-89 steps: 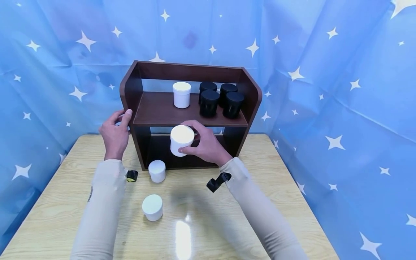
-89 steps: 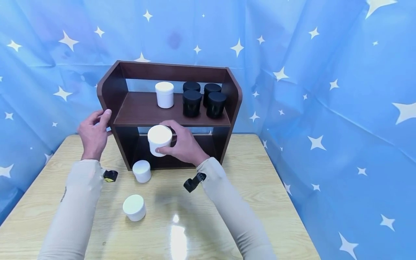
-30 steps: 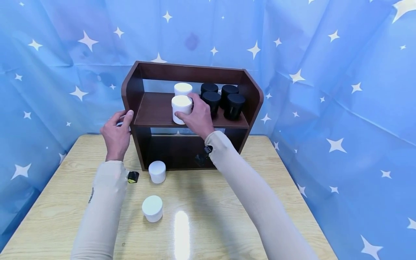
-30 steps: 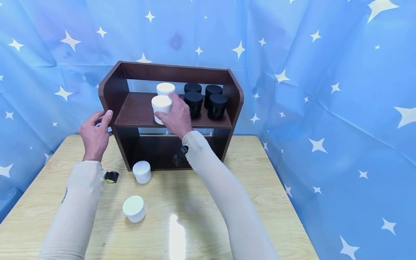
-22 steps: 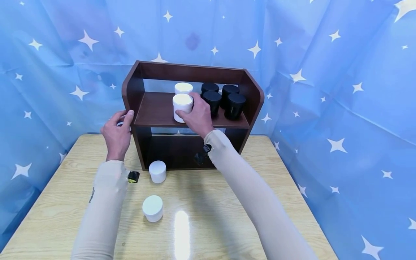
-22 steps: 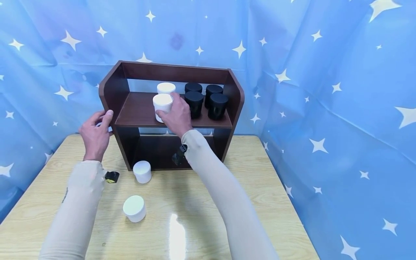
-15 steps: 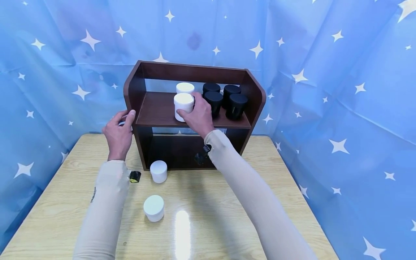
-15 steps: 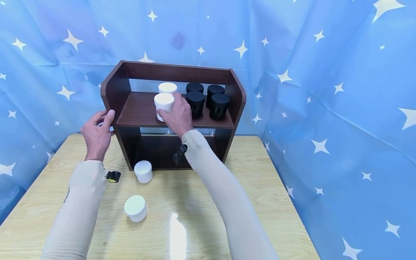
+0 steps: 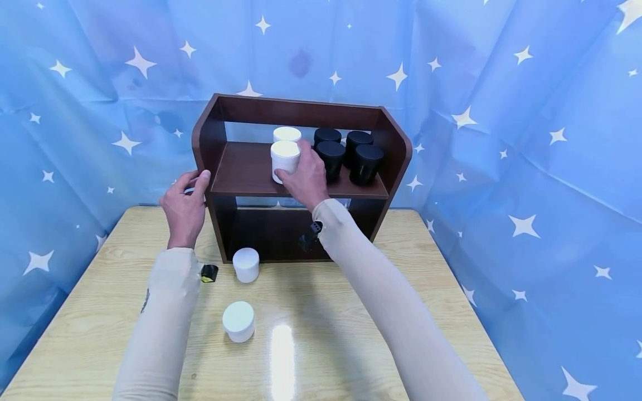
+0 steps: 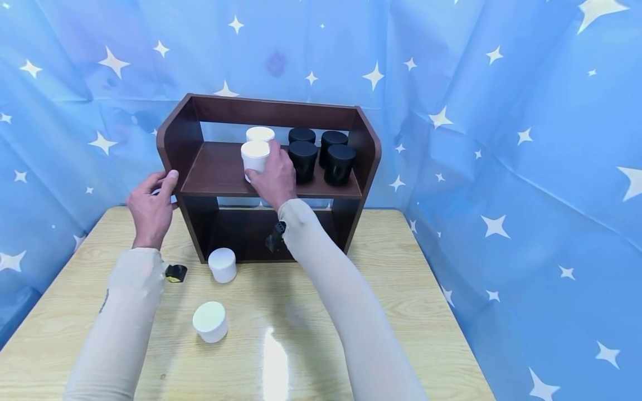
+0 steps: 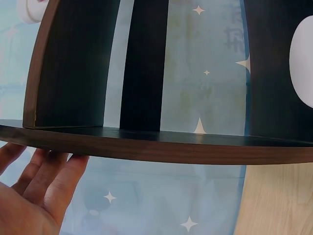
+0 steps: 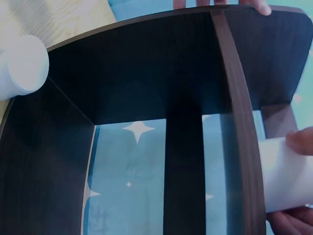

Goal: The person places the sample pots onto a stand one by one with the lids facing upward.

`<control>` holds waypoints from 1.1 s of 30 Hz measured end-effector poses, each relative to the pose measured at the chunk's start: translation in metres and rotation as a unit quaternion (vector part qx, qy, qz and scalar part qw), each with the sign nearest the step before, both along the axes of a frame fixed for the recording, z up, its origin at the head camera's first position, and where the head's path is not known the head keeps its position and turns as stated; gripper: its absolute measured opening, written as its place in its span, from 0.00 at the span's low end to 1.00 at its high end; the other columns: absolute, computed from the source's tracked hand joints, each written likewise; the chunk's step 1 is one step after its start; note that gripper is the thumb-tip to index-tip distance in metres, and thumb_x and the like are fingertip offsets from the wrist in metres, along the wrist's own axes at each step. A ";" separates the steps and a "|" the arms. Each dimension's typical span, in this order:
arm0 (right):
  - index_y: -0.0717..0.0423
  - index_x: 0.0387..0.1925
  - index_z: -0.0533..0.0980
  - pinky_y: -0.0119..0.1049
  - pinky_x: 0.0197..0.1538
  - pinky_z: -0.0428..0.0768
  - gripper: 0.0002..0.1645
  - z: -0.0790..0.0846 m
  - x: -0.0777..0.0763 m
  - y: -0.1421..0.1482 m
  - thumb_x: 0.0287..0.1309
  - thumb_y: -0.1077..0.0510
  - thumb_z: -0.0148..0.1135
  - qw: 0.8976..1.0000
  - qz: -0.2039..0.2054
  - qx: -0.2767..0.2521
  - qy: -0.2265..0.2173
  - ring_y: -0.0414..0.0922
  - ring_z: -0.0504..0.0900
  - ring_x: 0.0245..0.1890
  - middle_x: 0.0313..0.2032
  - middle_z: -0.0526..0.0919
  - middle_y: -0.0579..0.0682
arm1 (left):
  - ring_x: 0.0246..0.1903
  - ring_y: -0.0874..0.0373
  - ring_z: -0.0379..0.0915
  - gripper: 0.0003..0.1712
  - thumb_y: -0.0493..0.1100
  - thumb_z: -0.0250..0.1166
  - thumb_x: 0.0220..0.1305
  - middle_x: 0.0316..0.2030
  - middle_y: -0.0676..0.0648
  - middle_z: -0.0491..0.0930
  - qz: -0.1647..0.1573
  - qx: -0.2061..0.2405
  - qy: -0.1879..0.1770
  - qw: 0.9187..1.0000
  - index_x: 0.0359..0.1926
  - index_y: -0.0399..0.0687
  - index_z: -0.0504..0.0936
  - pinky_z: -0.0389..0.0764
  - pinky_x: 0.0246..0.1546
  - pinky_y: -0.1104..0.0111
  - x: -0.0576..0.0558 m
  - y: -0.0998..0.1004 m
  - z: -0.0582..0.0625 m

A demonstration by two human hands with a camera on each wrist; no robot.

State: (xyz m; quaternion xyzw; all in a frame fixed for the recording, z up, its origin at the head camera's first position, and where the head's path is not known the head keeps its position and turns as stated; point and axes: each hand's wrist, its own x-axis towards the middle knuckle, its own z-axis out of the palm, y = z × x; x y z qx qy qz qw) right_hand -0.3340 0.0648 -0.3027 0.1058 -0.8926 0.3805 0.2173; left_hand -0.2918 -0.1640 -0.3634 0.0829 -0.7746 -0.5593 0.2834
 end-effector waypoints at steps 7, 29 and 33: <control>0.53 0.67 0.63 0.49 0.65 0.79 0.42 -0.001 -0.003 -0.001 0.56 0.49 0.74 1.000 -0.004 0.003 0.003 0.51 0.79 0.62 0.63 0.77 0.55 | 0.54 0.54 0.78 0.34 0.74 0.55 0.64 0.57 0.46 0.83 0.000 -0.003 -0.003 1.000 0.60 0.61 0.82 0.84 0.54 0.53 0.000 0.000 0.000; 0.53 0.73 0.54 0.51 0.65 0.79 0.54 0.009 0.004 -0.005 0.53 0.47 0.75 0.998 -0.021 0.047 -0.021 0.53 0.77 0.61 0.64 0.73 0.57 | 0.54 0.51 0.79 0.35 0.73 0.55 0.65 0.57 0.44 0.83 0.002 -0.011 0.001 1.000 0.60 0.59 0.82 0.83 0.54 0.50 0.000 0.002 0.000; 0.52 0.74 0.53 0.49 0.64 0.80 0.56 0.017 0.008 -0.008 0.52 0.44 0.75 0.997 -0.037 0.069 -0.002 0.52 0.76 0.62 0.66 0.69 0.57 | 0.54 0.52 0.79 0.35 0.74 0.55 0.65 0.56 0.44 0.83 0.003 -0.009 0.002 1.000 0.60 0.58 0.83 0.84 0.54 0.51 0.001 0.001 0.000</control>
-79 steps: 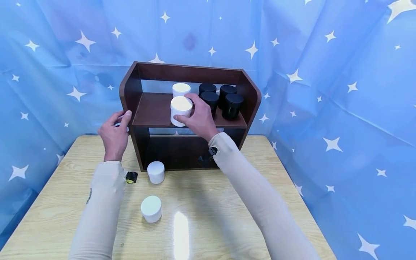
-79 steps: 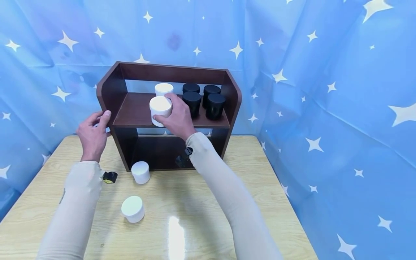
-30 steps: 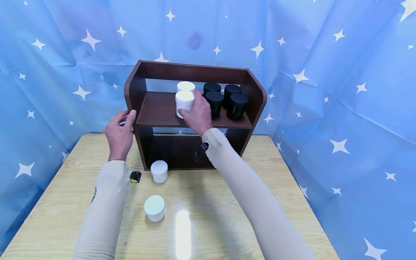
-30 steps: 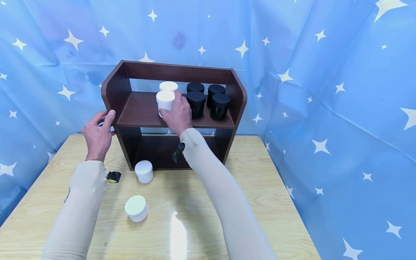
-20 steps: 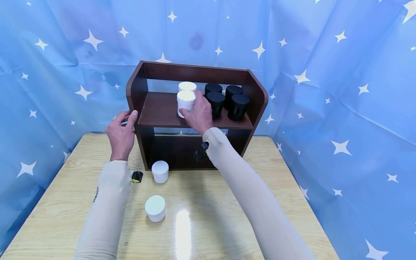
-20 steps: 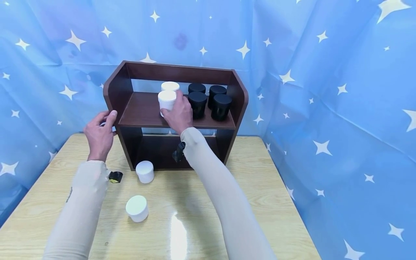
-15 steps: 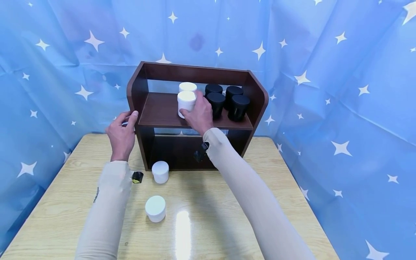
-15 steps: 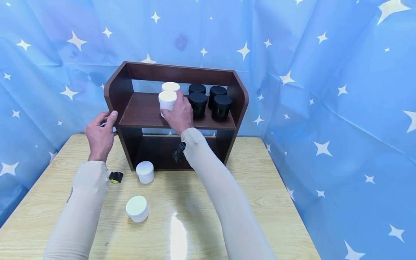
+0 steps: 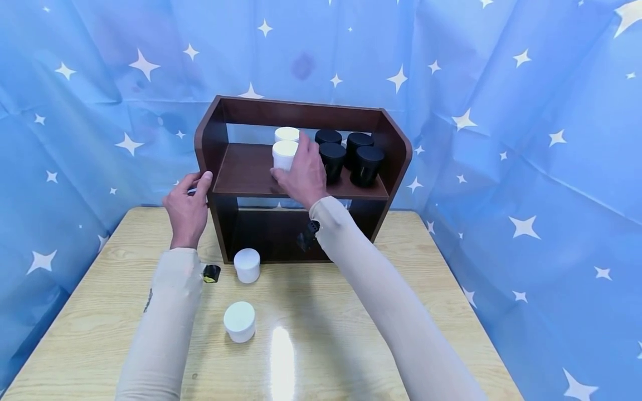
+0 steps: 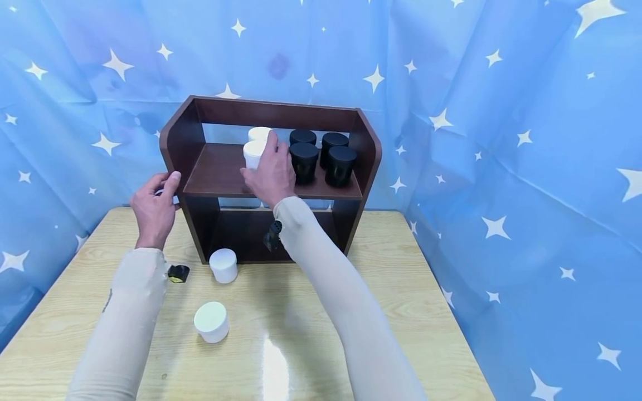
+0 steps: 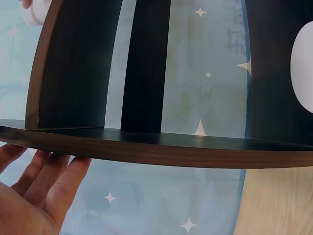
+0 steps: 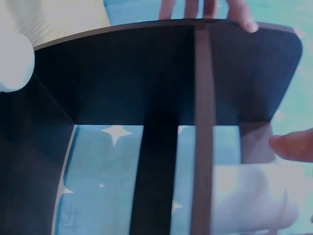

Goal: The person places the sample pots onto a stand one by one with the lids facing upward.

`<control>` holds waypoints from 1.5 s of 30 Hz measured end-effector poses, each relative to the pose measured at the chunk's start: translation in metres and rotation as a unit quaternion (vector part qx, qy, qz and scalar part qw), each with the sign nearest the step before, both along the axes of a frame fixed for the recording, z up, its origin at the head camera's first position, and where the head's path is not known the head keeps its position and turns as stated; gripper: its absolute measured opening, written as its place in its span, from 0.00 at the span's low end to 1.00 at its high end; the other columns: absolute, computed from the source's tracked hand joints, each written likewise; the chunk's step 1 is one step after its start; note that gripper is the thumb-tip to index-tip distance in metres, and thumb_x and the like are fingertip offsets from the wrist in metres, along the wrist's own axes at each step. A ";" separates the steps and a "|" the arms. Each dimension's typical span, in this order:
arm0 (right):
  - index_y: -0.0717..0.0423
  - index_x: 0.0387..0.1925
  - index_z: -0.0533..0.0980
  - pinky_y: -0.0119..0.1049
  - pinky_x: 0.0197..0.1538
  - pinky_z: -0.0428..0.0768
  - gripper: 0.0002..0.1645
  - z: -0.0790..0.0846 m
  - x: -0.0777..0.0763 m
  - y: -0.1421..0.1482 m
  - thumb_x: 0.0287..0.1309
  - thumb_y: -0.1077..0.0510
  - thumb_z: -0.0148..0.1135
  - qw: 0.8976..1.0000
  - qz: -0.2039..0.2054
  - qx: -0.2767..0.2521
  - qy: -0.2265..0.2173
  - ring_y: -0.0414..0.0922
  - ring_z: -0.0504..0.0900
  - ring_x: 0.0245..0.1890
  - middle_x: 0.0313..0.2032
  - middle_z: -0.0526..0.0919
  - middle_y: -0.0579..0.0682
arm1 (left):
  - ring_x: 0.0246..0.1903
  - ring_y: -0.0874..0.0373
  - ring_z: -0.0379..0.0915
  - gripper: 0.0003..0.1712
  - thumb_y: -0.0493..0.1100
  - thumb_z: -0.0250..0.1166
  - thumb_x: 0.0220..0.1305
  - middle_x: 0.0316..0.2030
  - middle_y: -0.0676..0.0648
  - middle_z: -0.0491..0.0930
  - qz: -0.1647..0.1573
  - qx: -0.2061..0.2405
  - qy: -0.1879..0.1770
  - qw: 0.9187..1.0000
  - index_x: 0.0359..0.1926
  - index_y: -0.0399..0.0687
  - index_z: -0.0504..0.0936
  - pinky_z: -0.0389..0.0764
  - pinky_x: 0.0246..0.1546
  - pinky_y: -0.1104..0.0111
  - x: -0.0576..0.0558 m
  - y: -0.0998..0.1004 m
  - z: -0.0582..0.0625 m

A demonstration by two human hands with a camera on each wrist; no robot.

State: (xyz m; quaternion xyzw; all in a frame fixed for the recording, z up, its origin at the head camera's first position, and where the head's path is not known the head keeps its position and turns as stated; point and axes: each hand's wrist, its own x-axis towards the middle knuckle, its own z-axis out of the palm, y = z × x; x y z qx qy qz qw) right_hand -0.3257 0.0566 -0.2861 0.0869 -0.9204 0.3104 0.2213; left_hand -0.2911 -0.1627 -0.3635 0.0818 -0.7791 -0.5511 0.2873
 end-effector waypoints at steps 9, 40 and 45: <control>0.51 0.75 0.54 0.44 0.63 0.81 0.58 0.025 0.018 -0.001 0.51 0.40 0.74 0.999 -0.022 0.007 0.049 0.52 0.76 0.62 0.71 0.60 0.59 | 0.53 0.54 0.78 0.35 0.74 0.55 0.65 0.56 0.46 0.83 0.002 0.006 -0.007 1.000 0.59 0.60 0.83 0.84 0.55 0.52 0.002 -0.002 0.000; 0.57 0.70 0.62 0.34 0.57 0.84 0.52 -0.135 0.084 -0.024 0.49 0.49 0.79 0.974 0.203 -0.017 0.099 0.49 0.77 0.58 0.67 0.66 0.57 | 0.47 0.60 0.79 0.33 0.74 0.57 0.63 0.54 0.47 0.85 0.014 0.017 -0.002 1.000 0.58 0.61 0.84 0.83 0.43 0.73 -0.003 0.000 0.000; 0.50 0.74 0.59 0.42 0.64 0.80 0.57 -0.178 0.077 -0.033 0.47 0.44 0.80 0.985 0.170 0.003 -0.008 0.48 0.76 0.62 0.68 0.66 0.53 | 0.46 0.59 0.79 0.34 0.74 0.57 0.63 0.53 0.46 0.85 0.011 0.011 -0.003 1.000 0.58 0.60 0.84 0.81 0.41 0.76 -0.003 0.000 -0.002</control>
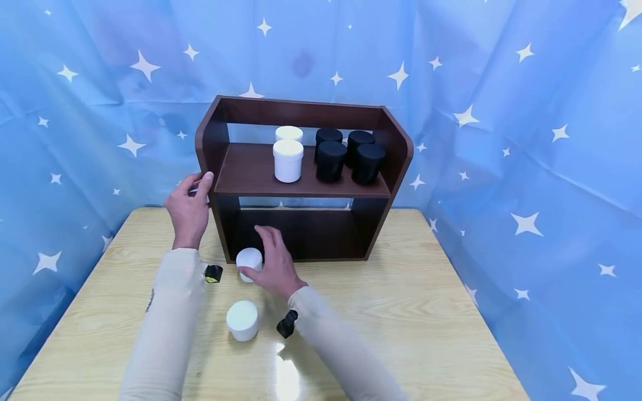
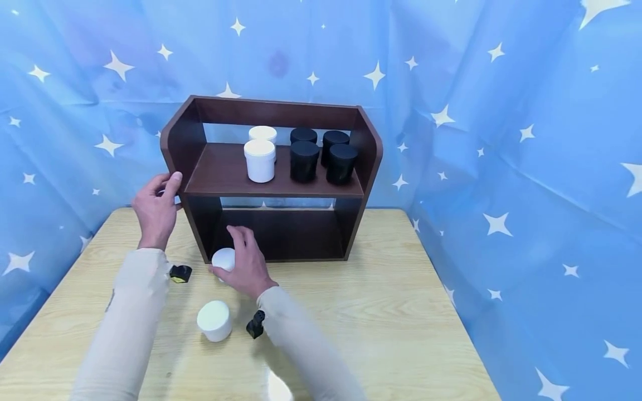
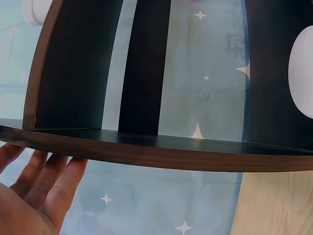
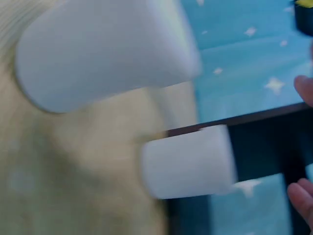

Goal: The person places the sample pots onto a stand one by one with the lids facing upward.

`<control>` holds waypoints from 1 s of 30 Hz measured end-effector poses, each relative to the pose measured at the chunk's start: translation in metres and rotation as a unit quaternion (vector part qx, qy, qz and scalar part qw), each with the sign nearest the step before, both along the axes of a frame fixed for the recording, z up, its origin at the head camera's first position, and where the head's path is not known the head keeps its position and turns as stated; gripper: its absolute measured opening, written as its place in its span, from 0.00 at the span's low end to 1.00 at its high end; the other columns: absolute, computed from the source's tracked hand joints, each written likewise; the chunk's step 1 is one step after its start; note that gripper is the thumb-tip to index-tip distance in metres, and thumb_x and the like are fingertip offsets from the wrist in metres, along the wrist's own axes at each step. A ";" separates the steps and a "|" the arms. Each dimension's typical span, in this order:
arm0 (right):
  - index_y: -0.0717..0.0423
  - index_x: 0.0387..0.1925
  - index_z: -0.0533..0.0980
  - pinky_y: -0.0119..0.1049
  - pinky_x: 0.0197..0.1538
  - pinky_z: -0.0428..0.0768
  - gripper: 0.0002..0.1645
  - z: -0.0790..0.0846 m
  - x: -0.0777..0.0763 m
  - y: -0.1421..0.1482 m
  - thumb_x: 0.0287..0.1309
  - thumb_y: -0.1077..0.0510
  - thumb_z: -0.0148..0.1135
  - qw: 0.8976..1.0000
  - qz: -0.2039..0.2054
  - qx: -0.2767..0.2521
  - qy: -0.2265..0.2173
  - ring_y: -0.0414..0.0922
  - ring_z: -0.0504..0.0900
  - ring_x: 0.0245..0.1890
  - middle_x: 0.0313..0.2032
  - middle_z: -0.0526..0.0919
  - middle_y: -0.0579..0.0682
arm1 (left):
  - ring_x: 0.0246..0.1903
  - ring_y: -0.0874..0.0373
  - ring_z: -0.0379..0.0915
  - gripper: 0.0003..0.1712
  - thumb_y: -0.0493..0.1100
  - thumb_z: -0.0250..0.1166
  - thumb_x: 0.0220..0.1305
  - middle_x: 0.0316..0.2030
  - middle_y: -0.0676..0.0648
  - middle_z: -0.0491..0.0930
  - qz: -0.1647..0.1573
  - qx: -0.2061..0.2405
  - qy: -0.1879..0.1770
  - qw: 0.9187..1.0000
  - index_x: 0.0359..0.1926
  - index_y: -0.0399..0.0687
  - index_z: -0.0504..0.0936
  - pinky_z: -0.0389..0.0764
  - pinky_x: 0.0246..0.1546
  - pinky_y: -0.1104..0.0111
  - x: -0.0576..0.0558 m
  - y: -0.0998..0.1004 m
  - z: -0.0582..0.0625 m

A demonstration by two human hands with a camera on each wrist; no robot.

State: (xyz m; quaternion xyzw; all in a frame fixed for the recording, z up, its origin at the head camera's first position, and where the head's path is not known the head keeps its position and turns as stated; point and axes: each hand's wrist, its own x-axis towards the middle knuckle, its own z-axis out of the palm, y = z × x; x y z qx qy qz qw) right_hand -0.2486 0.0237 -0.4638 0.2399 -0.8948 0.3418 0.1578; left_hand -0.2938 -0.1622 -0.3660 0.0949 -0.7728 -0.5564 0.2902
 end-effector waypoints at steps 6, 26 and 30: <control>0.48 0.72 0.60 0.42 0.61 0.82 0.58 -0.039 -0.006 -0.011 0.43 0.43 0.82 0.997 -0.022 0.033 -0.067 0.48 0.78 0.58 0.64 0.71 0.53 | 0.45 0.59 0.79 0.31 0.72 0.58 0.65 0.53 0.46 0.85 0.015 -0.001 0.015 1.000 0.57 0.60 0.85 0.76 0.40 0.80 0.001 0.000 -0.006; 0.58 0.70 0.62 0.41 0.61 0.82 0.56 -0.080 -0.024 -0.017 0.42 0.52 0.83 0.962 -0.055 -0.136 -0.229 0.52 0.81 0.58 0.60 0.78 0.58 | 0.49 0.54 0.81 0.33 0.72 0.57 0.64 0.54 0.46 0.86 0.022 -0.016 0.022 0.999 0.57 0.58 0.85 0.80 0.45 0.73 -0.003 0.003 -0.004; 0.59 0.67 0.66 0.40 0.59 0.82 0.53 -0.082 -0.024 -0.018 0.41 0.54 0.83 0.965 -0.046 -0.138 -0.218 0.51 0.82 0.57 0.58 0.81 0.58 | 0.48 0.55 0.81 0.33 0.72 0.57 0.64 0.53 0.46 0.86 0.022 -0.017 0.023 0.999 0.57 0.57 0.85 0.81 0.45 0.71 -0.003 0.002 -0.006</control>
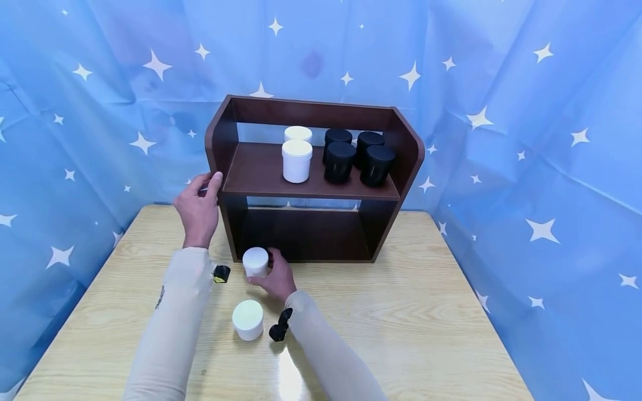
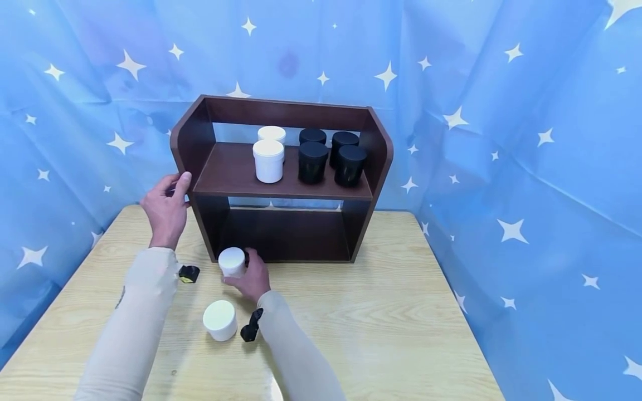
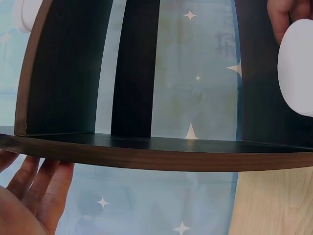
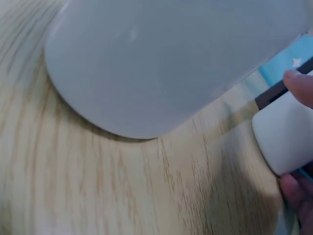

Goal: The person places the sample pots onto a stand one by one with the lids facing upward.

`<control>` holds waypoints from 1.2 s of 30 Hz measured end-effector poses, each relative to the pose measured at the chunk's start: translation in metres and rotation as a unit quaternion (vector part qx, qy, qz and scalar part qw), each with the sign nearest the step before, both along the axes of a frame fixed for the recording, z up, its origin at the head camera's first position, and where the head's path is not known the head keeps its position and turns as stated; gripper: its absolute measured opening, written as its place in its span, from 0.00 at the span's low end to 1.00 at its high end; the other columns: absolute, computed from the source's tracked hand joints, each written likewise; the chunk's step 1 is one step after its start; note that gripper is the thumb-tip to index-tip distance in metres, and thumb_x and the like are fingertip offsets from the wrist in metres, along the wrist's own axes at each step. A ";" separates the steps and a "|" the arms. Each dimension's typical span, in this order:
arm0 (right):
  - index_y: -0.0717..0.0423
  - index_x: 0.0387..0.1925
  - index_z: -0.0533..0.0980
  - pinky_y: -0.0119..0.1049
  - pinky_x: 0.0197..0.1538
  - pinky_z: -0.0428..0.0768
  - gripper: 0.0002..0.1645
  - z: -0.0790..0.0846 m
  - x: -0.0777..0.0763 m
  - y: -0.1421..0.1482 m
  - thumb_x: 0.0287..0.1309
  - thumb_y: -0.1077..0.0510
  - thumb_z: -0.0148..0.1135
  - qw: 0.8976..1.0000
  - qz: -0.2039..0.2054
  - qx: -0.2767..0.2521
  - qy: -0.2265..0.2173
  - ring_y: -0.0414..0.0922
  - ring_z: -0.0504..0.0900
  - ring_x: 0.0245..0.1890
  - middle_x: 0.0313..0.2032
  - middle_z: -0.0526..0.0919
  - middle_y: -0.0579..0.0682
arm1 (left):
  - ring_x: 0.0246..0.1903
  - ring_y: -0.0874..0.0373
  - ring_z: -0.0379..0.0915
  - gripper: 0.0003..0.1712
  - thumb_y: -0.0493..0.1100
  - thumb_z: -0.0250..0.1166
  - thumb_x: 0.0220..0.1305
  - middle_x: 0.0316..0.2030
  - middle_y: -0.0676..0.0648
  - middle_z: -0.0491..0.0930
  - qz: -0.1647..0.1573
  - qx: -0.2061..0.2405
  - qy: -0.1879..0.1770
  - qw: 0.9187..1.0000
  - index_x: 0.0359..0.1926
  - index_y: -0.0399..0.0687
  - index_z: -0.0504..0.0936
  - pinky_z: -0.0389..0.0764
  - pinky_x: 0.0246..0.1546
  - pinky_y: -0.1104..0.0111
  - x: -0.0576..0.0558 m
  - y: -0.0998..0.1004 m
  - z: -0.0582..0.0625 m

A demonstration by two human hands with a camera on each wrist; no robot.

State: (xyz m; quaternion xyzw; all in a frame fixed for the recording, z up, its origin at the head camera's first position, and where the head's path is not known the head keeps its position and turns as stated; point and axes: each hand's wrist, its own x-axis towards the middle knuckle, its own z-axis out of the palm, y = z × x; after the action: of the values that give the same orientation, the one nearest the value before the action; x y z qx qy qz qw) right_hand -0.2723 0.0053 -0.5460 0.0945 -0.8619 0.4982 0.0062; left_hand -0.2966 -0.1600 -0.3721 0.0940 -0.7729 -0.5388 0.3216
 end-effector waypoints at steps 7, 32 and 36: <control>0.58 0.59 0.73 0.38 0.52 0.83 0.42 0.002 0.000 -0.002 0.41 0.55 0.83 0.999 -0.019 0.025 0.009 0.49 0.84 0.48 0.50 0.86 0.57 | 0.48 0.54 0.81 0.32 0.71 0.58 0.65 0.53 0.46 0.86 -0.001 0.002 0.002 1.000 0.56 0.57 0.85 0.81 0.45 0.72 -0.001 0.001 0.000; 0.55 0.56 0.76 0.44 0.59 0.82 0.39 0.018 0.003 0.000 0.40 0.54 0.83 0.999 -0.032 0.041 0.007 0.50 0.84 0.54 0.52 0.86 0.55 | 0.49 0.55 0.81 0.34 0.73 0.57 0.64 0.53 0.46 0.86 0.000 0.008 0.000 1.000 0.57 0.58 0.85 0.79 0.42 0.76 0.004 0.002 0.001; 0.56 0.55 0.76 0.44 0.58 0.82 0.38 0.022 0.002 0.002 0.41 0.54 0.83 0.999 -0.029 0.037 0.017 0.50 0.84 0.53 0.52 0.86 0.55 | 0.49 0.55 0.81 0.34 0.74 0.57 0.63 0.54 0.47 0.86 0.001 0.008 -0.003 1.000 0.58 0.59 0.85 0.79 0.44 0.74 0.004 0.002 0.002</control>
State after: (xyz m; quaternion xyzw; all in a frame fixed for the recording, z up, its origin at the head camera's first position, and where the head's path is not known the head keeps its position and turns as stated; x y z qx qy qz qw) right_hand -0.2702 0.0077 -0.5240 0.0780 -0.8818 0.4640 0.0314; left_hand -0.2926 -0.1583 -0.3698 0.0987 -0.7698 -0.5441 0.3186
